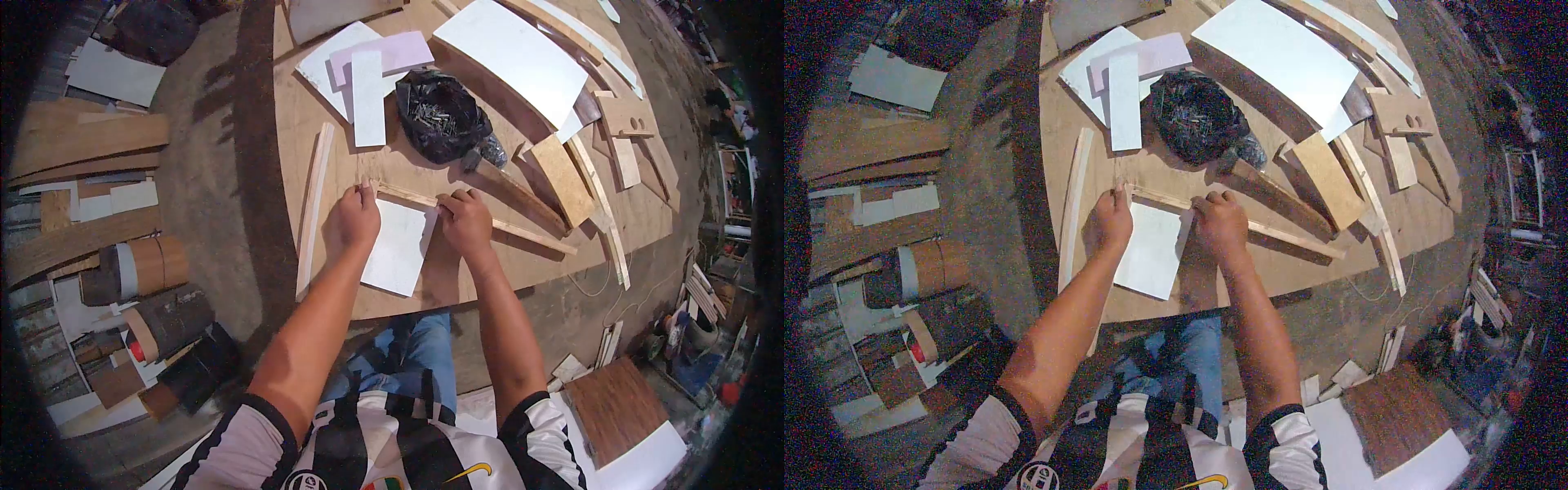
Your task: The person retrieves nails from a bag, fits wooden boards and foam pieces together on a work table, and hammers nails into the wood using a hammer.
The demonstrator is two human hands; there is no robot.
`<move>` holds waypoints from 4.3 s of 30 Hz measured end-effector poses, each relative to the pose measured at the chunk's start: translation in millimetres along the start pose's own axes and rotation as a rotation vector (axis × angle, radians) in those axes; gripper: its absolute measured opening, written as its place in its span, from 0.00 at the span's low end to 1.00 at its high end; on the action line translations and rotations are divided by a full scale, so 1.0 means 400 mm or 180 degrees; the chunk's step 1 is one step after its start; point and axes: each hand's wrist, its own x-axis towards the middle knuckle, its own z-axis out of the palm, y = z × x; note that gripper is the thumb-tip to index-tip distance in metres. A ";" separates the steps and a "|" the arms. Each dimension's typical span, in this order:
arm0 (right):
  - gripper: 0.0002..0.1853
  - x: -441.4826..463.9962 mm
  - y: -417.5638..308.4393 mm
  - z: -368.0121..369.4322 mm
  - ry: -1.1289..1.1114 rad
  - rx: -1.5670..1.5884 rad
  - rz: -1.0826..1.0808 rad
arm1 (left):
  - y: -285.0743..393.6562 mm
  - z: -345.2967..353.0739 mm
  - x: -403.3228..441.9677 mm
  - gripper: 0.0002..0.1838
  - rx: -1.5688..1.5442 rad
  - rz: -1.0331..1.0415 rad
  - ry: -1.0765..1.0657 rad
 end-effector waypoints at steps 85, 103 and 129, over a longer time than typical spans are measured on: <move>0.20 0.033 -0.094 -0.062 -0.0384 0.2898 0.1477 | -0.085 -0.126 -0.374 0.16 -0.2754 -0.0524 -0.1135; 0.23 0.096 -0.095 0.049 -0.0576 0.1893 0.1223 | -0.503 -0.105 -0.211 0.22 0.0620 -0.0743 0.0761; 0.32 -0.198 -0.495 0.142 -0.0493 -0.0759 0.1832 | -0.543 -0.086 -0.140 0.31 -0.2206 0.0183 -0.1245</move>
